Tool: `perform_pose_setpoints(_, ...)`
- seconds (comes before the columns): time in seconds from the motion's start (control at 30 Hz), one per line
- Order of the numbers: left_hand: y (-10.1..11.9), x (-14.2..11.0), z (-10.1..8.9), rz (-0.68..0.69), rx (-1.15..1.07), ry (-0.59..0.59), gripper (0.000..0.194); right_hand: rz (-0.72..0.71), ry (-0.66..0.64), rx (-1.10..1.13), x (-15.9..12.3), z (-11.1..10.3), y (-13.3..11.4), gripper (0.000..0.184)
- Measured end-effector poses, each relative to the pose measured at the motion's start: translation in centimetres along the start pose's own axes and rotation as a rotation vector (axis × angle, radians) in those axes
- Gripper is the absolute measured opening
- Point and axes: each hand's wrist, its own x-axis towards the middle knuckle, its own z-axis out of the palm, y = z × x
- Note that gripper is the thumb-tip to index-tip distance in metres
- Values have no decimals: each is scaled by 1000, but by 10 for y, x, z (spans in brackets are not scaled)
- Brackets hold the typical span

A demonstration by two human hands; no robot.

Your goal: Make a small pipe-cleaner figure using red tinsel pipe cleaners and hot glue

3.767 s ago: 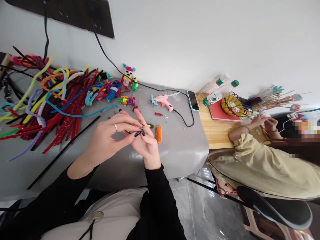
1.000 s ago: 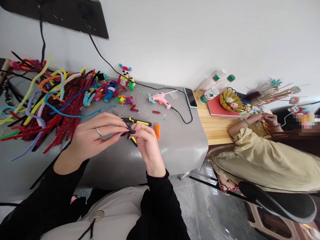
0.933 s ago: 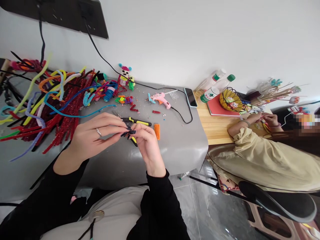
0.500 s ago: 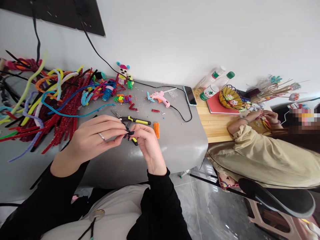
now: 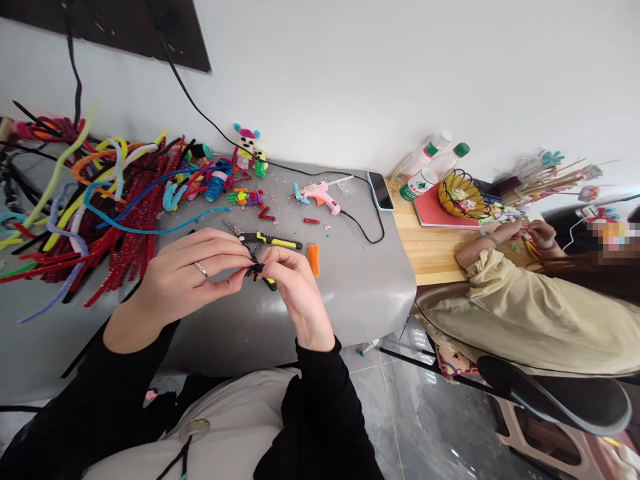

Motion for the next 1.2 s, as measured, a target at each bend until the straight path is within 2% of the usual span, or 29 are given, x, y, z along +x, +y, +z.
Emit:
perform_pose_setpoints(0.23,1,1,-1,-31,14,11,18,-34,-34,-64,-1,-1,-3,18)
perform_pose_setpoints(0.37,0,1,-4,-50,-8,21,20,-24,-31,-22,-2,0,-5,19)
perform_pose_setpoints(0.67,1,0,-7,-50,-51,-40,27,-27,-24,20,-2,-1,-4,20)
perform_pose_setpoints(0.93,-1,1,-8,20,5,-80,18,-16,-13,0,-2,-2,-3,18)
perform_pose_setpoints(1.2,3,3,-3,21,36,-27,15,-29,-46,-25,-1,-1,-2,15)
